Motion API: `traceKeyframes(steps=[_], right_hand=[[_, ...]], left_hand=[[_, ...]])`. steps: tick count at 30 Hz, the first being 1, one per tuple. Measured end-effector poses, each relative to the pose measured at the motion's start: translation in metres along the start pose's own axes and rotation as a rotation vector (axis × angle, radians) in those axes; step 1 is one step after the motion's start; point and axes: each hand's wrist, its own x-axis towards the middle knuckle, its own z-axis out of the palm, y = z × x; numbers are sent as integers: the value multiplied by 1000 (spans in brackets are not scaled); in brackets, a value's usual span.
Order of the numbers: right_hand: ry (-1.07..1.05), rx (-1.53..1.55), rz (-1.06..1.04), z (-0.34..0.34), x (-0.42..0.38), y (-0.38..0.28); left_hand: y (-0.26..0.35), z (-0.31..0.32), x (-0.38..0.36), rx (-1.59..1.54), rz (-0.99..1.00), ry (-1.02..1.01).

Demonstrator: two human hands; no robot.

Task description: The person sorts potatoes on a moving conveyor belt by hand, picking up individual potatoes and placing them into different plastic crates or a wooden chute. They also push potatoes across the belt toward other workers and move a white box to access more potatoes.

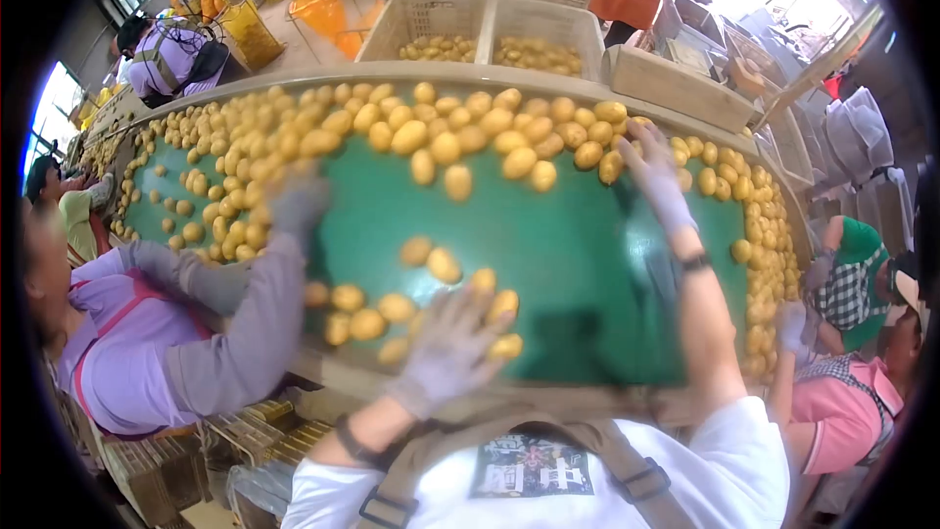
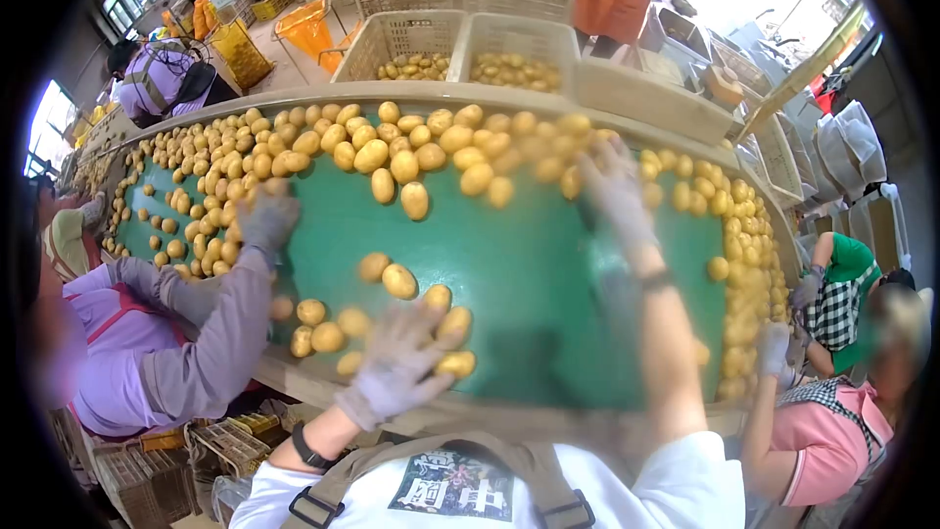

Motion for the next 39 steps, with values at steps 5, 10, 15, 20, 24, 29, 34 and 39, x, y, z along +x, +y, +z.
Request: traceKeyframes(steps=[5,10,15,20,24,29,34,39], right_hand=[[-296,-417,-490,84,-49,-62],[-786,251,-308,6,-104,-98],[-313,169,-101,-32,-71,-36],[-433,-361,-179,-19,21,-40],[-626,-474,-24,2,28,-36],[-456,-419,-111,-10,-56,-1],[14,61,-172,-87,-91,-17],[853,115,-616,-234,-79,-55]], left_hand=[[-12,22,2,78,114,-94],[-66,-6,-26,252,-191,-47],[-94,-33,-54,591,-513,76],[-45,-35,-27,358,-331,155],[-38,-33,-50,300,-405,154],[-38,-21,-87,316,-544,114],[-26,-23,-77,224,-475,53],[-25,-30,-51,313,-370,13]])
